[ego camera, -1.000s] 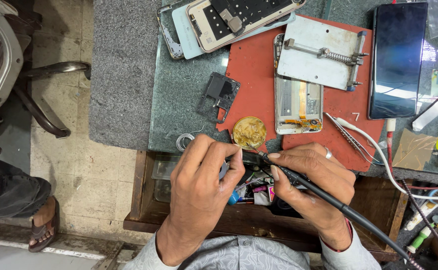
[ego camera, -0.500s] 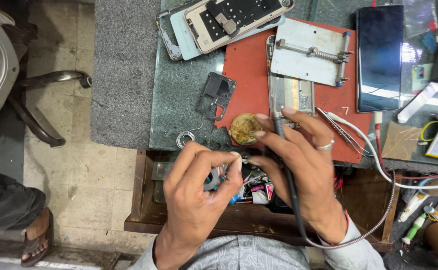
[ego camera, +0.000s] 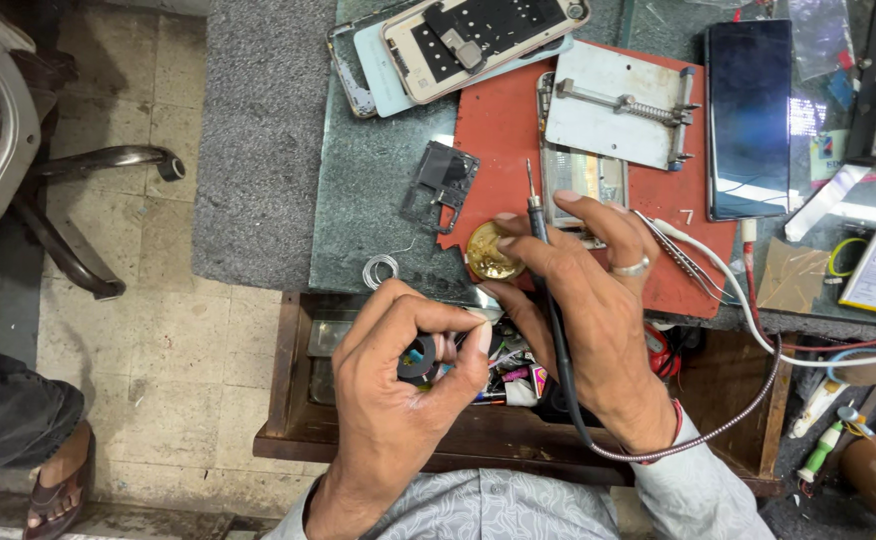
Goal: The person uses a soldering iron and tweezers to work on a disassembled smartphone motherboard. They apply solder to small components, reposition the phone, and handle a ribbon cable and other parts on the workbench.
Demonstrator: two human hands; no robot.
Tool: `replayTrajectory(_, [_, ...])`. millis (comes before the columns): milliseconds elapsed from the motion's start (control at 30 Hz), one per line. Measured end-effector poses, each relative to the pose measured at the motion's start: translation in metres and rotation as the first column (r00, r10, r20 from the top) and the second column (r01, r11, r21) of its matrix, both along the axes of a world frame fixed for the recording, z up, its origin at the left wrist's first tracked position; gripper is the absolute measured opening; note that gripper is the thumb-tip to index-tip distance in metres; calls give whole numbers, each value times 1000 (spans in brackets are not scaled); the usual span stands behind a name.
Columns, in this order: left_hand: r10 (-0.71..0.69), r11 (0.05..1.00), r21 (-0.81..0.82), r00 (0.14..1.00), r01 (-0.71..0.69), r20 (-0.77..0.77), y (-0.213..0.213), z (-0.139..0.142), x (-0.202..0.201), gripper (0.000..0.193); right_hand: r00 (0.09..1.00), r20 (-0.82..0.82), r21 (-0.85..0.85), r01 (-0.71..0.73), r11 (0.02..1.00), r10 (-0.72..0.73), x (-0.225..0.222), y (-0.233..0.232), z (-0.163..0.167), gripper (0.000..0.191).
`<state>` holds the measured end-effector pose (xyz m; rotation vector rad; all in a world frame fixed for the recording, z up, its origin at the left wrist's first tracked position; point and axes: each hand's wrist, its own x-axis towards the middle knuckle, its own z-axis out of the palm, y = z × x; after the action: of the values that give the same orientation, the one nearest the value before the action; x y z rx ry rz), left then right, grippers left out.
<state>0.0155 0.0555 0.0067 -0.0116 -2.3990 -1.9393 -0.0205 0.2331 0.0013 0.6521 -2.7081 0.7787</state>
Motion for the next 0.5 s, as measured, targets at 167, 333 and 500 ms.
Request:
replayTrajectory(167, [6, 999, -42, 1000, -6, -14, 5, 3, 0, 17, 1000, -14, -36, 3, 999, -4, -4, 3, 0, 50])
replayTrajectory(333, [-6, 997, -83, 996, -2, -88, 14, 8, -2, 17, 993, -87, -84, 74, 994, -81, 2, 19, 3, 53])
replayTrajectory(500, [-100, 989, -120, 985, 83, -142, 28, 5, -13, 15, 885, -96, -176, 436, 883, -456, 26, 103, 25, 50])
